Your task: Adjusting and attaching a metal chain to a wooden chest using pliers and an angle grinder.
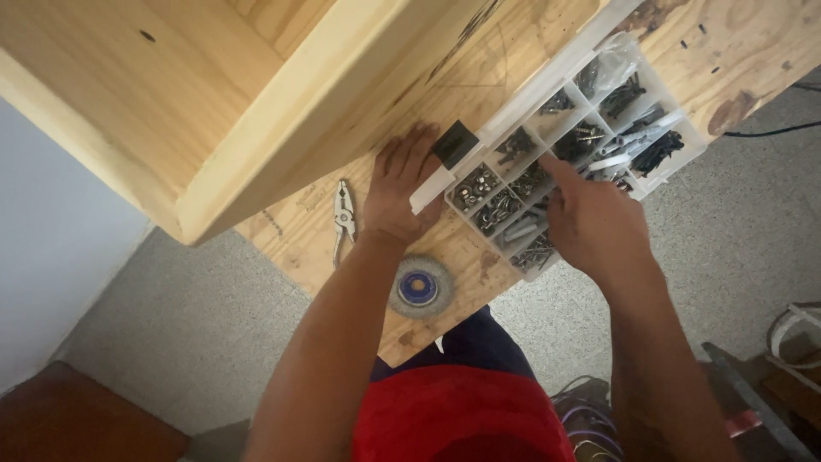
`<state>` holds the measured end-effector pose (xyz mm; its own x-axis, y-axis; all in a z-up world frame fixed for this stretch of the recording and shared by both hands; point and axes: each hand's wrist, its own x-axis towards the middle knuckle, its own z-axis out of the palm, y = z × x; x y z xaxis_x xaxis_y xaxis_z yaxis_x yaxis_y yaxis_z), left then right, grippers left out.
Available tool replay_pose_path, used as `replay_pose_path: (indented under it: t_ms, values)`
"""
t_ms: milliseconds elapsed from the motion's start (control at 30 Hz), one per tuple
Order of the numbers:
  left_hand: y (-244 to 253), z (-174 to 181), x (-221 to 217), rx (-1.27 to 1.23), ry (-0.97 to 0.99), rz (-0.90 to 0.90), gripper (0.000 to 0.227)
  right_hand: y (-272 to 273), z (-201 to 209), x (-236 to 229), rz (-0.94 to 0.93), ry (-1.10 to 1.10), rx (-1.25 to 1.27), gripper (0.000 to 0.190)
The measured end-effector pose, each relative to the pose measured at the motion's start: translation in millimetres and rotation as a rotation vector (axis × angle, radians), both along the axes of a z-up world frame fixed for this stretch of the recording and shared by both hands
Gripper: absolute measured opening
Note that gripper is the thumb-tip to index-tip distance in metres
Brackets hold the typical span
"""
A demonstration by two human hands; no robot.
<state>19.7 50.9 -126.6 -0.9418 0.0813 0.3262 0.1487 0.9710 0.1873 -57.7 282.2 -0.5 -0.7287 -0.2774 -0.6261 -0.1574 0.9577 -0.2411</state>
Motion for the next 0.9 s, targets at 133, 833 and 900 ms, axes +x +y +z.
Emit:
replay_pose_path:
  t_ms: [133, 833, 900]
  values:
    - [-1, -2, 0, 0.005, 0.006, -0.008, 0.034, 9, -8, 3, -0.019, 0.046, -0.032, 0.041]
    - [2, -5, 2, -0.010, -0.111, 0.015, 0.043, -6, 7, 10, 0.001, -0.043, 0.053, 0.052]
    - [1, -2, 3, -0.002, -0.118, 0.011, 0.044, -13, 17, 6, -0.015, -0.055, 0.020, 0.056]
